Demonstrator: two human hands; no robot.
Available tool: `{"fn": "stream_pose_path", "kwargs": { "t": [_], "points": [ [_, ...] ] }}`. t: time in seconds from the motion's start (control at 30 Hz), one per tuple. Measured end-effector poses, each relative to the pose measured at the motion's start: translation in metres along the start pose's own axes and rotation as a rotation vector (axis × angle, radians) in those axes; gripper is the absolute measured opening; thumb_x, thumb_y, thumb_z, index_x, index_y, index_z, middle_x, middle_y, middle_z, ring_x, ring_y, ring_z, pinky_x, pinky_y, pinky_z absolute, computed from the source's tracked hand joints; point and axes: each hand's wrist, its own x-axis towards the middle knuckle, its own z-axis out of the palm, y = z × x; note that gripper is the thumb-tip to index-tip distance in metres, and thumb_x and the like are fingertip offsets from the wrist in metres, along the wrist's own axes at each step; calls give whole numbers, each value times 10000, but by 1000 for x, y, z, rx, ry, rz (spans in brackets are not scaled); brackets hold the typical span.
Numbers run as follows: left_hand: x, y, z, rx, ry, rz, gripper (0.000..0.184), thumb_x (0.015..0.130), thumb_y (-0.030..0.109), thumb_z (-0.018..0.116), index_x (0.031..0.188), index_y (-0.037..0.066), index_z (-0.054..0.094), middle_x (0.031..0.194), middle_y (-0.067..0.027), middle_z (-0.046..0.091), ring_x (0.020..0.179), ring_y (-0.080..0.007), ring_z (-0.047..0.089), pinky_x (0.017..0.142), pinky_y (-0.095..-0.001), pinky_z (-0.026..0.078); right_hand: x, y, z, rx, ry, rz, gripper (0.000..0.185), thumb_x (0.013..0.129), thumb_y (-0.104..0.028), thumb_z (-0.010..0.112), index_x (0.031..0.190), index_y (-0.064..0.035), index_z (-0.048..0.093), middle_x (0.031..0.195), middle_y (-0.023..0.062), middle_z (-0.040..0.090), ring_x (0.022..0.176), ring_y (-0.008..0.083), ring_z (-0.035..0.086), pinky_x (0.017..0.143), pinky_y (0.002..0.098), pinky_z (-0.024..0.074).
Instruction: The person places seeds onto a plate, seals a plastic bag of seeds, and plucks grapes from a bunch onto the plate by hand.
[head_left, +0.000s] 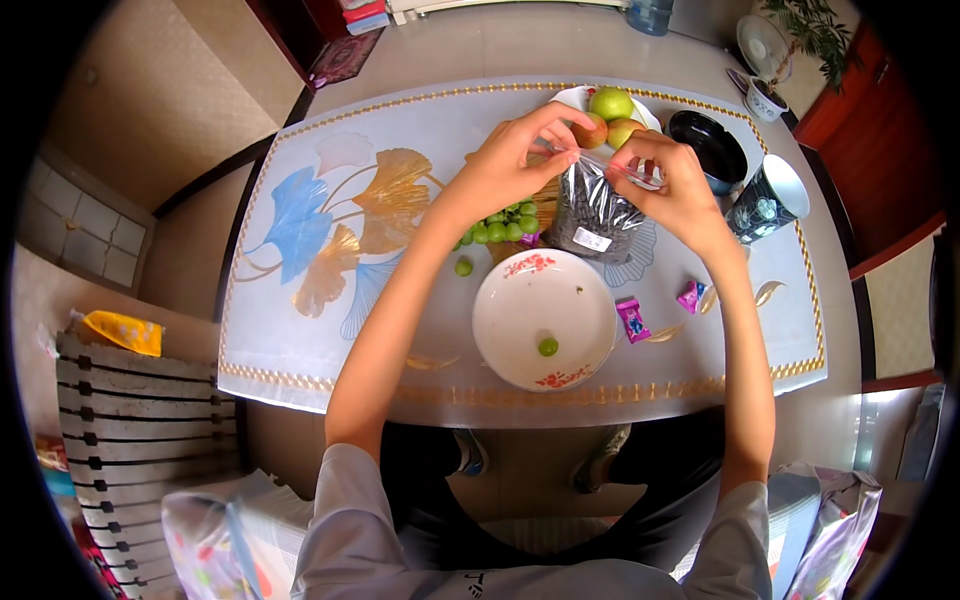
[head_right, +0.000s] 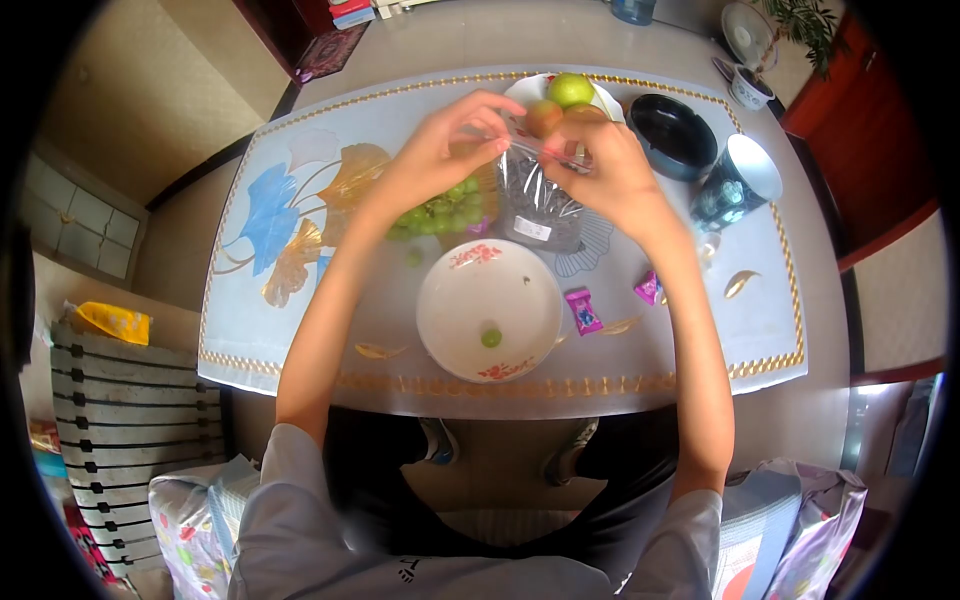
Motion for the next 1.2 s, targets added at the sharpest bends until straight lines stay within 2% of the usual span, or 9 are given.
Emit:
{"fn": "stream_pose_path", "kwargs": {
  "t": [0.37,0.57,0.67,0.77,0.87,0.97,1.07,1.17,1.2],
  "points": [
    [4,-6,9,247,66,119,179,905,195,704,1028,69,736,973,-53,631,947,-202,611,866,-322,486,-2,0,10,97,17,15,101,844,-51,726,884,17,664,814,71,631,739,137,534,671,273,410],
    [3,-5,6,446,77,127,188,894,214,699,995,60,736,971,-100,686,939,-250,647,861,-339,497,-1,9,16,93,45,-65,106,838,-42,729,890,21,663,865,96,647,828,216,608,793,286,456],
    [3,-2,4,454,51,112,191,893,216,691,987,55,729,963,-114,708,917,-265,673,838,-355,511,-1,8,15,11,76,-97,127,803,-54,749,899,-13,677,882,113,670,881,318,636,842,377,491],
    [3,-6,6,458,67,130,187,894,218,684,982,58,724,960,-113,712,900,-274,686,815,-363,521,-2,4,16,-106,89,-126,162,799,-58,754,928,-16,667,894,114,658,912,318,626,857,388,483],
    [4,-4,9,520,99,128,181,894,226,683,977,70,722,950,-102,713,894,-276,688,803,-364,524,-4,9,15,-131,88,-138,167,832,-36,737,962,7,640,932,106,643,911,243,608,837,324,465],
    [3,0,10,550,99,99,172,893,233,684,971,84,723,936,-93,715,888,-278,688,791,-365,526,-13,8,5,97,72,-51,187,837,-27,737,995,9,643,951,90,640,935,207,618,840,306,473],
    [3,-2,6,558,102,108,162,892,231,688,967,92,725,921,-92,715,881,-275,689,777,-366,528,-26,11,-9,36,78,41,213,851,-31,739,1044,2,656,1004,59,650,933,153,626,827,288,497],
    [4,-7,5,547,108,133,159,890,225,695,965,88,724,909,-93,715,863,-268,688,767,-363,526,-38,29,-15,224,102,235,201,863,-53,744,1049,-10,681,1009,28,667,912,111,624,775,277,522],
    [4,-8,6,540,107,141,159,889,224,698,964,86,723,906,-93,715,855,-266,687,765,-362,524,-38,32,-17,190,85,277,150,855,-103,754,993,-55,718,925,-18,712,862,61,645,718,246,496]
  ]
}}
